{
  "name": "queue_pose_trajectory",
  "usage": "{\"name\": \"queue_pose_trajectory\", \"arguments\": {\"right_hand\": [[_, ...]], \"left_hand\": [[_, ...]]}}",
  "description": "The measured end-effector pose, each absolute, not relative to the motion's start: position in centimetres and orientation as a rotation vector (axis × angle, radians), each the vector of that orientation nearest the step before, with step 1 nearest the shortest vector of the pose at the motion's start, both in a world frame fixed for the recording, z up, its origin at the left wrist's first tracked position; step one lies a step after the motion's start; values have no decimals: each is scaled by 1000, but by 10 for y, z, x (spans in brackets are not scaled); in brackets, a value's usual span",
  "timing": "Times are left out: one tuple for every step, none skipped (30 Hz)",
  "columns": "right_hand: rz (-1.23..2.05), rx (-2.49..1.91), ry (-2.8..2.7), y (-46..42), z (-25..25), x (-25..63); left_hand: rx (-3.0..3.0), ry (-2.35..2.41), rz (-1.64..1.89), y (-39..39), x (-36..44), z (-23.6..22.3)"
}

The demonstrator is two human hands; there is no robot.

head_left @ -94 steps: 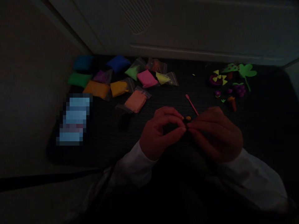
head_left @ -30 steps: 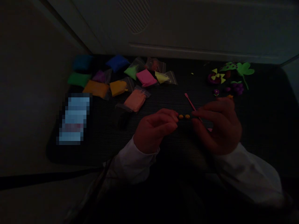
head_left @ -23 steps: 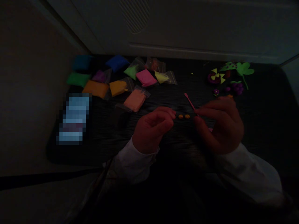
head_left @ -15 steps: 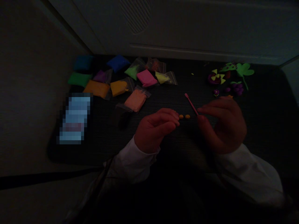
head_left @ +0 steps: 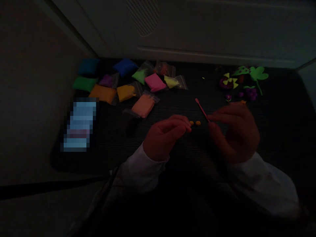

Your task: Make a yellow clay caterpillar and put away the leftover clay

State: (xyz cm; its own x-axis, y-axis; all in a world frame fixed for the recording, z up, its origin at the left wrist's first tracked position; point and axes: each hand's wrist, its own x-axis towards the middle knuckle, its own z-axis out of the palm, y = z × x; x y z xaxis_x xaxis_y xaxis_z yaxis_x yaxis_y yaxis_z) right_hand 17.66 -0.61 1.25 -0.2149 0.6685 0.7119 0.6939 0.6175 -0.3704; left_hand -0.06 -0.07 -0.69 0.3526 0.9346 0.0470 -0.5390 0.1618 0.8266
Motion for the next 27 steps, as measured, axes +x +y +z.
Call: {"name": "queue_pose_trajectory", "arguments": {"right_hand": [[-35,-1069,-1919,-6,13,176],[-32,-1054,-1912,-7,13,175],[-28,-1040,-1908,-7,14,174],[-20,-1028,-1909,-8,15,173],[-8,-1020,-1913,-9,16,172],[7,-1017,-1919,-10,17,171],[25,-1020,-1930,-11,18,170],[44,-1025,-1941,-12,19,169],[62,-1026,-1949,-12,20,168],[77,-1023,-1959,-13,20,168],[89,-1016,-1966,-13,21,168],[98,-1010,-1973,-13,21,169],[103,-1004,-1980,-13,21,169],[106,-1002,-1985,-13,21,169],[104,-1004,-1987,-13,21,170],[103,-1009,-1991,-12,21,170],[102,-1014,-1993,-12,21,170],[101,-1018,-1996,-12,21,170],[102,-1020,-1998,-12,21,170],[104,-1021,-1998,-12,21,170],[107,-1025,-1996,-12,21,169],[112,-1029,-1992,-12,21,169],[117,-1034,-1987,-12,21,169],[122,-1038,-1985,-12,21,169],[128,-1041,-1983,-12,20,169],[135,-1041,-1982,-11,20,169],[143,-1038,-1977,-11,19,169]], "left_hand": [[880,556,1125,-1,0,-7],[889,564,1118,-1,0,-6],[902,575,1114,-1,0,-6],[923,584,1112,0,1,-6],[950,591,1113,0,1,-6],[978,600,1117,0,2,-6],[1006,613,1123,0,3,-6],[1035,630,1129,-1,4,-6],[1063,649,1136,-1,5,-7],[1087,665,1141,-1,6,-7],[1105,679,1143,-1,7,-7],[1113,687,1141,-1,8,-8],[1114,691,1138,-1,9,-8],[1110,694,1136,-2,9,-8],[1111,701,1135,-2,9,-9],[1121,710,1130,-2,8,-9],[1139,720,1129,-2,8,-9],[1167,734,1126,-2,7,-8],[1198,749,1125,-2,6,-8],[1230,764,1127,-2,5,-7],[1258,778,1134,-3,5,-6],[1283,791,1145,-3,4,-5],[1307,802,1156,-4,4,-4],[1332,809,1162,-5,4,-3],[1357,814,1168,-5,4,-3],[1384,820,1172,-5,4,-2],[1408,823,1181,-5,4,-2]]}}
